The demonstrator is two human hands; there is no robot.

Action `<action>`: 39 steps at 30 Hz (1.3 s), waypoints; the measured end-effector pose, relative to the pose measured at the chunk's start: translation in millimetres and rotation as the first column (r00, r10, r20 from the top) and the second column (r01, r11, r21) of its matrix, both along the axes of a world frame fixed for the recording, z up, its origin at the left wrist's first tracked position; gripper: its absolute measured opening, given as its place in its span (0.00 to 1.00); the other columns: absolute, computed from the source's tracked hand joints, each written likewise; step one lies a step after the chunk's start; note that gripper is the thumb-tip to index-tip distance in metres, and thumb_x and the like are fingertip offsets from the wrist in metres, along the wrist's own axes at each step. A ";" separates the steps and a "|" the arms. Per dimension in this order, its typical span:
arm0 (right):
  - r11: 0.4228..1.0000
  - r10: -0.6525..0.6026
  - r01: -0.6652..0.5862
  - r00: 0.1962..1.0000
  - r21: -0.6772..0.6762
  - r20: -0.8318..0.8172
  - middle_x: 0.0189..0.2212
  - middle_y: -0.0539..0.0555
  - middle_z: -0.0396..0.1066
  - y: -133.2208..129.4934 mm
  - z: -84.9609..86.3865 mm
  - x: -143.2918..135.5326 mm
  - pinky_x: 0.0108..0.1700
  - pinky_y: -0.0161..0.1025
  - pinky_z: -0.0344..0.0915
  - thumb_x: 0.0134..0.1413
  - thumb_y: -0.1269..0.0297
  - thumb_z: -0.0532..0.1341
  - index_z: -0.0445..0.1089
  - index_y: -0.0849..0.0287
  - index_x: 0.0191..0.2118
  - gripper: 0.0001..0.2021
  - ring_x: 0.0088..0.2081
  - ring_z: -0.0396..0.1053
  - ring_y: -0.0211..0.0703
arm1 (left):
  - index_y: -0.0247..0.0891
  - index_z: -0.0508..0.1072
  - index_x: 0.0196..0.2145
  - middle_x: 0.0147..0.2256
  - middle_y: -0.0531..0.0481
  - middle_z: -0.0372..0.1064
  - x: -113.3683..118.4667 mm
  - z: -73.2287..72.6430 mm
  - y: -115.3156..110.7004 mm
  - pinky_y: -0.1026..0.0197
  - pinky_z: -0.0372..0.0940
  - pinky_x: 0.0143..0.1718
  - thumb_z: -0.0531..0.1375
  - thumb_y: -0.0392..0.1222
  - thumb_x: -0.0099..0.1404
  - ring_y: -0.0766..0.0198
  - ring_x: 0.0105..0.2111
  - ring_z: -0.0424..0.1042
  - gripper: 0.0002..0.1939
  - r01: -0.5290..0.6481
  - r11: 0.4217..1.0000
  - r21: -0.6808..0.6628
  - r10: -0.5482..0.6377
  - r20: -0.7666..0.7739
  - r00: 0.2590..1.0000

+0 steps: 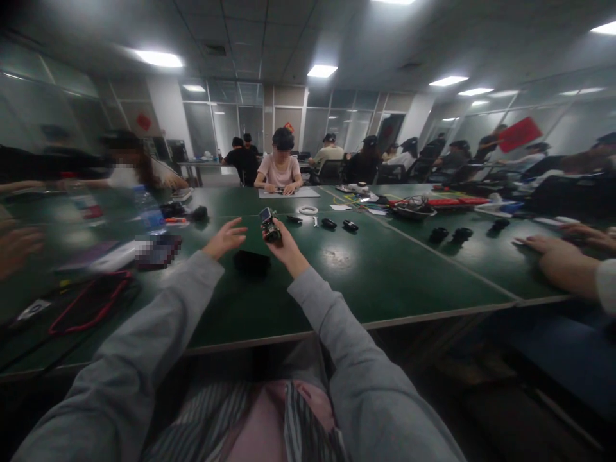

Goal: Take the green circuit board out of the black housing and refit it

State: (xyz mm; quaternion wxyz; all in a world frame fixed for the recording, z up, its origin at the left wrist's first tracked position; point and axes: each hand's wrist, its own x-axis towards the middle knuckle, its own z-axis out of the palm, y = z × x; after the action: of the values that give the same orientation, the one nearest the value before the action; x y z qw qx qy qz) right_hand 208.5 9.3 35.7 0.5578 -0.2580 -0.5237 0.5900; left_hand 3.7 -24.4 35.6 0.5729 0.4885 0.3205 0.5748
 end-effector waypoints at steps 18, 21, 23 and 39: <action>0.829 -0.496 0.356 0.825 0.432 0.270 0.46 0.56 0.67 5.3 -11.8 10.2 0.46 0.42 0.67 0.44 0.52 0.64 0.57 0.57 0.58 0.34 0.43 0.68 0.43 | 0.40 0.69 0.48 0.53 0.42 0.62 15.9 -48.1 16.7 0.53 0.58 0.53 0.66 0.23 0.38 0.54 0.54 0.61 0.37 -0.099 0.984 0.150 0.107 -0.048 0.993; 0.729 -0.602 0.328 0.725 0.600 0.335 0.51 0.59 0.64 1.7 -18.7 0.4 0.56 0.46 0.59 0.47 0.54 0.63 0.58 0.60 0.58 0.32 0.51 0.63 0.48 | 0.42 0.69 0.46 0.52 0.43 0.63 3.2 -54.5 25.5 0.56 0.63 0.46 0.65 0.23 0.41 0.60 0.45 0.68 0.33 -0.206 0.976 0.076 0.209 -0.033 0.977; 0.679 -0.644 0.284 0.673 0.677 0.364 0.53 0.60 0.63 -1.4 -22.0 -6.2 0.58 0.46 0.55 0.49 0.56 0.62 0.58 0.61 0.59 0.31 0.54 0.60 0.49 | 0.42 0.70 0.45 0.49 0.43 0.64 -5.5 -60.3 31.7 0.59 0.65 0.41 0.64 0.23 0.41 0.66 0.37 0.69 0.32 -0.257 0.966 0.024 0.258 -0.067 0.964; 0.611 -0.663 -0.143 0.444 0.778 0.603 0.48 0.58 0.66 5.8 -34.0 51.9 0.50 0.45 0.63 0.54 0.53 0.58 0.57 0.56 0.61 0.29 0.47 0.66 0.49 | 0.40 0.67 0.50 0.46 0.44 0.66 -16.5 -77.5 38.9 0.56 0.65 0.42 0.65 0.29 0.47 0.69 0.30 0.69 0.31 -0.249 0.929 0.274 0.353 -0.446 0.822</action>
State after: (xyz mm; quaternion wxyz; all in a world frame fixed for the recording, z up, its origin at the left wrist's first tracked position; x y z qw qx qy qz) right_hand 260.4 15.1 1.7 0.3632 -0.3516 -0.8628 0.0032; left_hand -12.8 14.5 -42.0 0.3217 0.6165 0.4673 0.5460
